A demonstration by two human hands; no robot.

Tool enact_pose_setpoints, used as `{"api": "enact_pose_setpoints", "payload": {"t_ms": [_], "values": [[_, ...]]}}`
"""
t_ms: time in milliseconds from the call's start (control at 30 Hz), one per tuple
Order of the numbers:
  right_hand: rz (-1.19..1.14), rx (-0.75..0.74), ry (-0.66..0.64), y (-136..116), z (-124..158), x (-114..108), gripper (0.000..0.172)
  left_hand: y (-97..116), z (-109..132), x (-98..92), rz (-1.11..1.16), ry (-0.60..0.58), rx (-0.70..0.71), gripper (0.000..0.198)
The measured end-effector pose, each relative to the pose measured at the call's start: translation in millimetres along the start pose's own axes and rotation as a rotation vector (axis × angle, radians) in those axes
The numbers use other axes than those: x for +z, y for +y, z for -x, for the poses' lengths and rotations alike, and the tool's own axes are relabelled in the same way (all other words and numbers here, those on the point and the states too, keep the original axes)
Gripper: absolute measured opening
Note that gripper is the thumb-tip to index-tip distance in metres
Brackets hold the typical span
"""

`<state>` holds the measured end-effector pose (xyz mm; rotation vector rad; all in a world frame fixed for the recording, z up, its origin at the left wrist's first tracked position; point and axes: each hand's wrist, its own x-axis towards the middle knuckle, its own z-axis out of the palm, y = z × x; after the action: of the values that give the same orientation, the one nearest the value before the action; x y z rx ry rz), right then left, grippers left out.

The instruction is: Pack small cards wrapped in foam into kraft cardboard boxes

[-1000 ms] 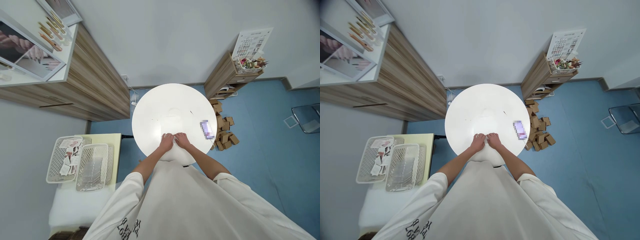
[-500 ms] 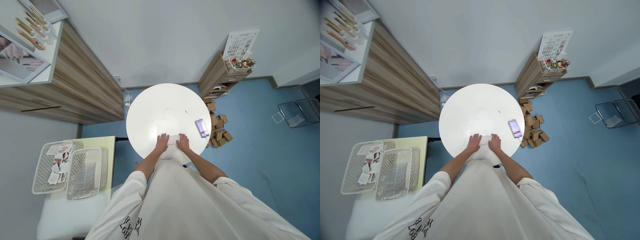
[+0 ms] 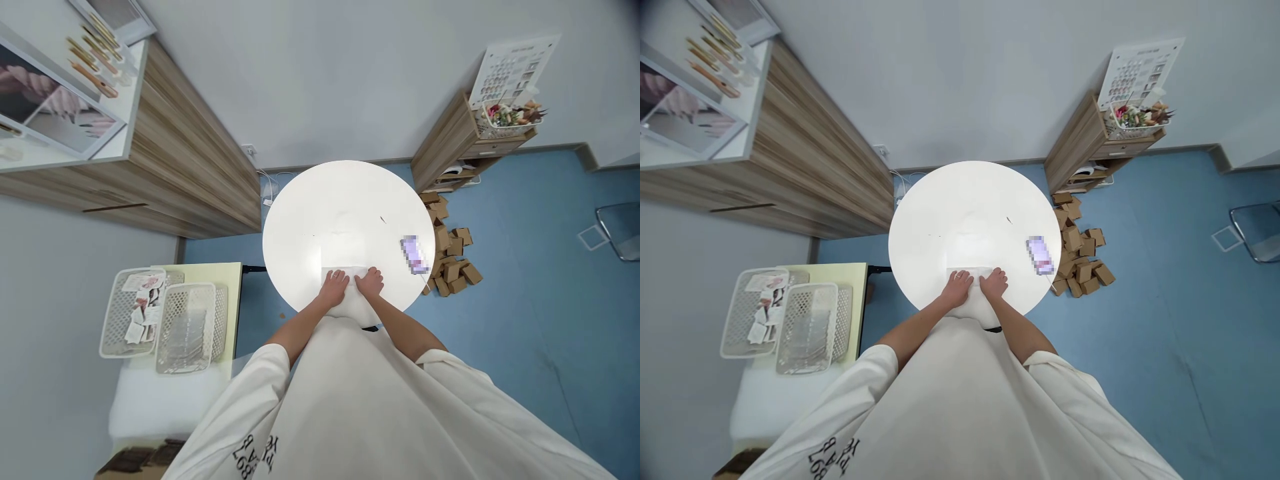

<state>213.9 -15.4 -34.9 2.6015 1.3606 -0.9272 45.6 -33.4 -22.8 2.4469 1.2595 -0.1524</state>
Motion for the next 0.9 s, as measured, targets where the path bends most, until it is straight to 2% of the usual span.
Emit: {"api": "enact_pose_setpoints", "payload": {"t_ms": [133,233,333,433,533,667,800,900], "values": [[-0.033,0.1,0.011,-4,-4,6,0.055,1,8,0.9,0.014,-0.074,-0.014,0.067],[-0.12,0.092,-0.022,-2,-9,6,0.046,-2,11,-1.3,0.049,-0.121,-0.017,0.071],[-0.261,0.014,-0.084,2,-10,1,0.029,-5,11,-4.7,0.09,-0.137,-0.017,0.073],[-0.308,-0.114,-0.087,1,-5,-3,0.016,-8,10,-7.2,0.127,-0.15,-0.019,0.075],[-0.31,-0.268,-0.123,-6,4,-3,0.013,-10,11,-8.2,0.148,-0.159,-0.015,0.076],[-0.276,-0.364,-0.166,-15,13,-1,0.013,-14,17,-6.2,0.176,-0.161,-0.007,0.077],[-0.2,-0.426,-0.192,-20,18,-2,0.023,-16,25,-0.6,0.223,-0.084,-0.048,0.072],[-0.095,-0.482,-0.19,-21,20,-4,0.032,-15,29,4.3,0.284,0.062,-0.248,0.061]]}}
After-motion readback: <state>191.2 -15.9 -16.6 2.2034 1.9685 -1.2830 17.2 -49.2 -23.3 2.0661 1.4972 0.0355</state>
